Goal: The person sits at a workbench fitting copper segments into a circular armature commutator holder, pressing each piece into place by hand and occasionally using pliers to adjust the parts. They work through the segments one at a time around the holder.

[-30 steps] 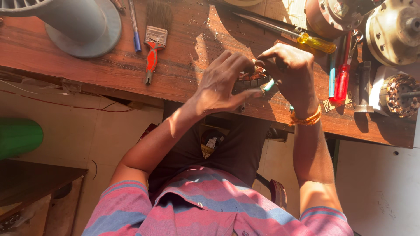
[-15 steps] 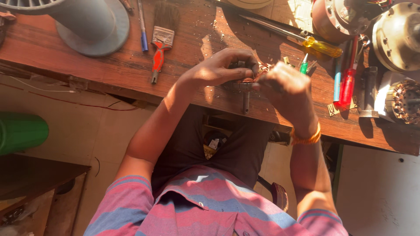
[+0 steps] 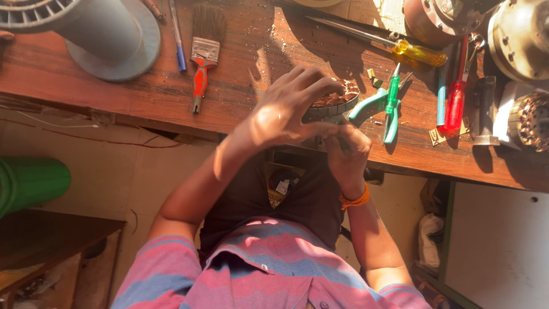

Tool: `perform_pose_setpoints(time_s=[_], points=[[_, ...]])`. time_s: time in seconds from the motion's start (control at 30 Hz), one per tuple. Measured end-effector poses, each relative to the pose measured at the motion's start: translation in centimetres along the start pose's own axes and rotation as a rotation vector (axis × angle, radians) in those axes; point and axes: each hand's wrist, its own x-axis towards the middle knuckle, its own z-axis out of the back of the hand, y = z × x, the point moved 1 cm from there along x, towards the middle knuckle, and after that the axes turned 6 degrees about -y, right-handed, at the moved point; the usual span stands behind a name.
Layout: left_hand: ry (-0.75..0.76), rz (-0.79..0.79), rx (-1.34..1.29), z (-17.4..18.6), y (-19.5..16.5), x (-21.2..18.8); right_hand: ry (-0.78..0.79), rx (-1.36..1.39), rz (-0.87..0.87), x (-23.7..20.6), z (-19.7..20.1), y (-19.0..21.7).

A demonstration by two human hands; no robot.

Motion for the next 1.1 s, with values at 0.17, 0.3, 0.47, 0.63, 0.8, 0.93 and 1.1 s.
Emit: perform_pose_setpoints(time_s=[0.17, 0.3, 0.47, 0.63, 0.8, 0.93, 1.1], points=[[-0.163, 0.018, 0.152, -1.5, -0.9, -1.2, -0.044, 0.231, -0.085, 1.3, 2.5, -0.6], [-0.226, -0.028, 0.177, -2.5, -0.2, -1.6, -0.066, 0.035, -0.055, 3.8, 5.5, 1.4], [-0.268, 0.007, 0.182, -3.2, -0.3, -2.0, 0.002, -0.141, 0.076, 6.5, 5.7, 3.8], [-0.268, 0.022, 0.191, -3.1, -0.6, -1.9, 0.094, -0.201, 0.158, 8.5, 5.3, 5.0], [-0.289, 0.022, 0.185, -3.3, -0.8, -1.7, 0.153, -0.244, 0.205, 9.6, 4.8, 5.6], [-0.308, 0.025, 0.186, -3.5, -0.9, -1.7, 0.183, -0.215, 0.150, 9.8, 5.2, 6.1], [-0.310, 0.059, 0.178, -3.7, -1.0, -1.7, 0.181, -0.245, 0.012, 9.2, 5.6, 6.6]])
